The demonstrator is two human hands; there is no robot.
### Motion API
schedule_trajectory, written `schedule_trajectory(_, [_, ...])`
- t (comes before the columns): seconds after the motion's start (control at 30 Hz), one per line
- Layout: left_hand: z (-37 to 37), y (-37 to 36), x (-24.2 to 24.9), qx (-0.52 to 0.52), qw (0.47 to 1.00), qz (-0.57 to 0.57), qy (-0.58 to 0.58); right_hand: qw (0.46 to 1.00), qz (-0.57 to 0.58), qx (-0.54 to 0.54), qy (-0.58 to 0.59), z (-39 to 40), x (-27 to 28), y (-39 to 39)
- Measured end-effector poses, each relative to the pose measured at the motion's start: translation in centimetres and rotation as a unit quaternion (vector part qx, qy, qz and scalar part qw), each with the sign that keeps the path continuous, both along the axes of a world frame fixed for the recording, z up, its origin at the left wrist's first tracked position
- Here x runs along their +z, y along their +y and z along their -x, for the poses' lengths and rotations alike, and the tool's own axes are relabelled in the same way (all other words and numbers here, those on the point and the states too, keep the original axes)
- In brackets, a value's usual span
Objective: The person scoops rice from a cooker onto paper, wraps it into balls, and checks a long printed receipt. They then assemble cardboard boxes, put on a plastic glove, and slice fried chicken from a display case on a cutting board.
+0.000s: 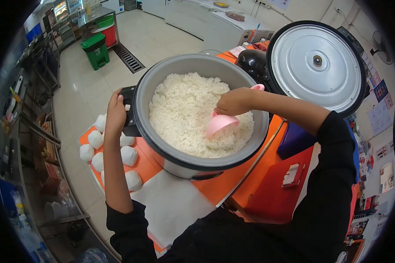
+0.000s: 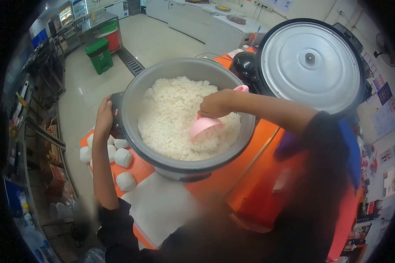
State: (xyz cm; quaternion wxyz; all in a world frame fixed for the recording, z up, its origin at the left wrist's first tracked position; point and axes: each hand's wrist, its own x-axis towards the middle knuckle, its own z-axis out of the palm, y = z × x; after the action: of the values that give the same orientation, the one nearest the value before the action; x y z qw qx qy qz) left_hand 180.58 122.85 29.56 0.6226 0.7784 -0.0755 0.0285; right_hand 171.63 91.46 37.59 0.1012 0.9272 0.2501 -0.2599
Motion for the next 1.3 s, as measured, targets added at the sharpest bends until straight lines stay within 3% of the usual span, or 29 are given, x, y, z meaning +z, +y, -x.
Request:
schedule_trajectory(0.17, [-0.4, -0.3, -0.8, 0.023, 0.998, 0.06, 0.001, 0.987, -0.086, -0.034, 0.128, 2.3, 0.6, 1.3])
schedule_trajectory(0.3, [-1.2, -0.2, -1.6, 0.031, 0.998, 0.043, -0.031, 0.987, -0.109, -0.006, 0.118, 1.3, -0.8, 0.4])
schedule_trajectory(0.37, [-0.9, -0.1, -1.3, 0.036, 0.998, 0.045, -0.024, 0.949, 0.0, -0.188, 0.254, 0.0, 0.0, 1.2])
schedule_trajectory(0.4, [-0.8, -0.1, -1.1, 0.029, 0.998, 0.047, -0.017, 0.912, -0.05, -0.166, 0.371, -1.7, -0.6, -0.2])
schedule_trajectory(0.43, [-0.8, -0.1, -1.2, 0.018, 0.999, 0.048, -0.008, 0.911, -0.053, -0.166, 0.373, -2.9, 0.1, -0.5])
schedule_trajectory(0.5, [-0.8, 0.0, -1.3, 0.018, 0.999, 0.047, -0.002, 0.968, -0.08, -0.121, 0.204, -3.8, 1.3, -0.7])
schedule_trajectory(0.53, [-0.8, 0.0, -1.5, 0.019, 0.999, 0.049, -0.001, 0.966, -0.083, -0.125, 0.209, -3.1, 0.8, -0.6])
schedule_trajectory(0.6, [-1.0, 0.1, -1.9, 0.017, 0.999, 0.042, 0.001, 0.972, -0.122, -0.136, -0.148, -0.8, 0.0, 0.3])
schedule_trajectory(0.63, [-1.2, 0.1, -1.8, 0.018, 0.999, 0.036, -0.001, 0.981, -0.084, -0.08, -0.158, 2.2, 1.6, 2.3])
schedule_trajectory(0.7, [-0.6, -0.1, -1.2, 0.024, 0.999, 0.036, -0.004, 0.971, -0.084, -0.221, -0.033, 2.7, 1.7, 2.7])
schedule_trajectory(0.77, [0.0, -0.2, -0.4, 0.027, 0.999, 0.034, -0.001, 0.982, -0.084, -0.155, -0.073, 0.9, 1.9, 1.2])
schedule_trajectory(0.83, [0.5, -0.3, 0.3, 0.014, 0.995, 0.081, 0.048, 0.963, -0.026, -0.269, 0.004, -1.8, 1.7, -0.1])
schedule_trajectory(0.93, [-0.1, -0.3, -0.5, 0.032, 0.997, 0.068, 0.001, 0.985, 0.022, -0.17, -0.017, -0.9, -1.0, 0.6])
schedule_trajectory(1.03, [-0.1, -0.3, -0.5, 0.027, 0.997, 0.068, 0.013, 0.997, 0.034, -0.062, 0.038, -0.2, -1.2, 0.4])
schedule_trajectory(1.1, [0.2, -0.4, -0.3, 0.032, 0.997, 0.07, 0.016, 0.991, -0.049, -0.113, 0.058, 1.3, -2.4, -0.5])
schedule_trajectory(1.23, [0.8, -0.6, 0.6, 0.031, 0.996, 0.076, 0.032, 0.961, -0.087, -0.233, 0.117, 4.4, -0.7, 2.2])
schedule_trajectory(1.3, [0.4, -0.6, 0.0, 0.038, 0.997, 0.062, 0.013, 0.968, -0.108, -0.201, 0.106, 4.9, -0.5, 2.8])
